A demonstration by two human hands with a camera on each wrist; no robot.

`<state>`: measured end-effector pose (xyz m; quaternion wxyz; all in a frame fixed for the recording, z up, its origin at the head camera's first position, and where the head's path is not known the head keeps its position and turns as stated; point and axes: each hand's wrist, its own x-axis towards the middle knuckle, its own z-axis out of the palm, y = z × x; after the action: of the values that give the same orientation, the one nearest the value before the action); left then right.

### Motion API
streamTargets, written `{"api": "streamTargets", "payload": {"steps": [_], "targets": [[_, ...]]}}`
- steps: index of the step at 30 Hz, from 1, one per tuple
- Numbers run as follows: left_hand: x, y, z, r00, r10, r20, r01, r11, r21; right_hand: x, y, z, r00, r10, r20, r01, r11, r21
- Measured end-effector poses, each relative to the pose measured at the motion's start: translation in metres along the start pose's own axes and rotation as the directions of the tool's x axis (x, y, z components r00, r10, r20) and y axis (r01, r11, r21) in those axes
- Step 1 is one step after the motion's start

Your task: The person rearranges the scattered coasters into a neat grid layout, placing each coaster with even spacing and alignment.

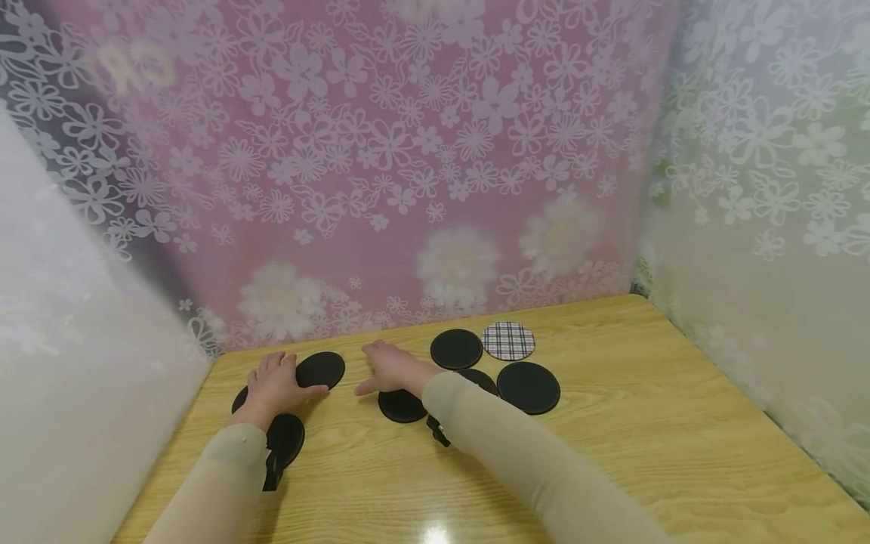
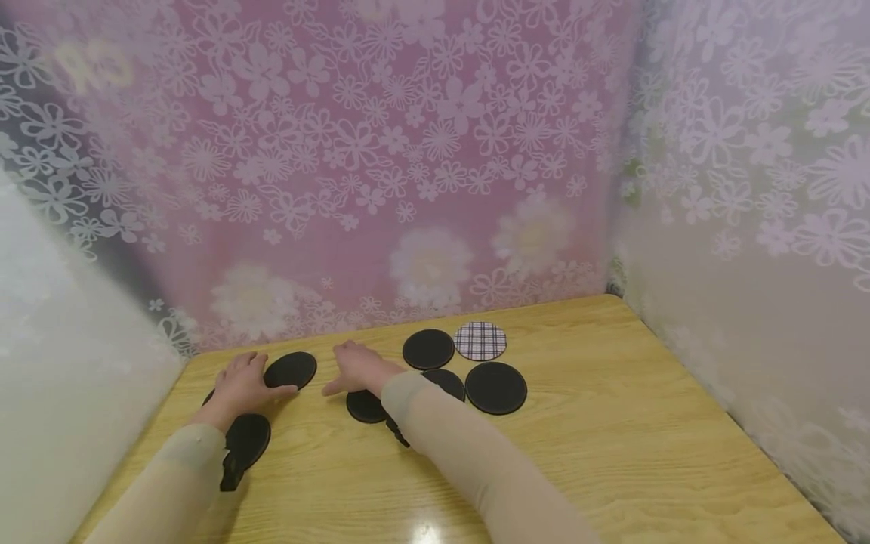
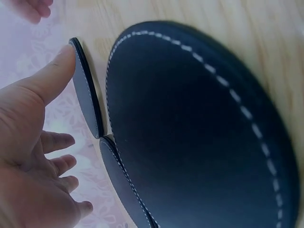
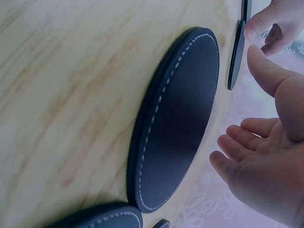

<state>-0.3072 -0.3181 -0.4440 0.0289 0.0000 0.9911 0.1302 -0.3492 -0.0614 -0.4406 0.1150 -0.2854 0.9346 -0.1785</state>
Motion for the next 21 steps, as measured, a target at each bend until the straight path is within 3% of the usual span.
{"api": "streamTargets", "payload": {"steps": [7, 21], "targets": [[0.001, -0.002, 0.0, 1.0, 0.0, 0.031, -0.001, 1.0, 0.021, -0.001, -0.004, 0.002, 1.0, -0.003, 0.007, 0.004, 0.998, -0.063], [0.011, -0.004, 0.006, 0.997, 0.018, 0.07, -0.016, 1.0, -0.024, 0.0, -0.007, 0.004, 0.999, 0.029, 0.019, -0.027, 0.996, -0.089]]}}
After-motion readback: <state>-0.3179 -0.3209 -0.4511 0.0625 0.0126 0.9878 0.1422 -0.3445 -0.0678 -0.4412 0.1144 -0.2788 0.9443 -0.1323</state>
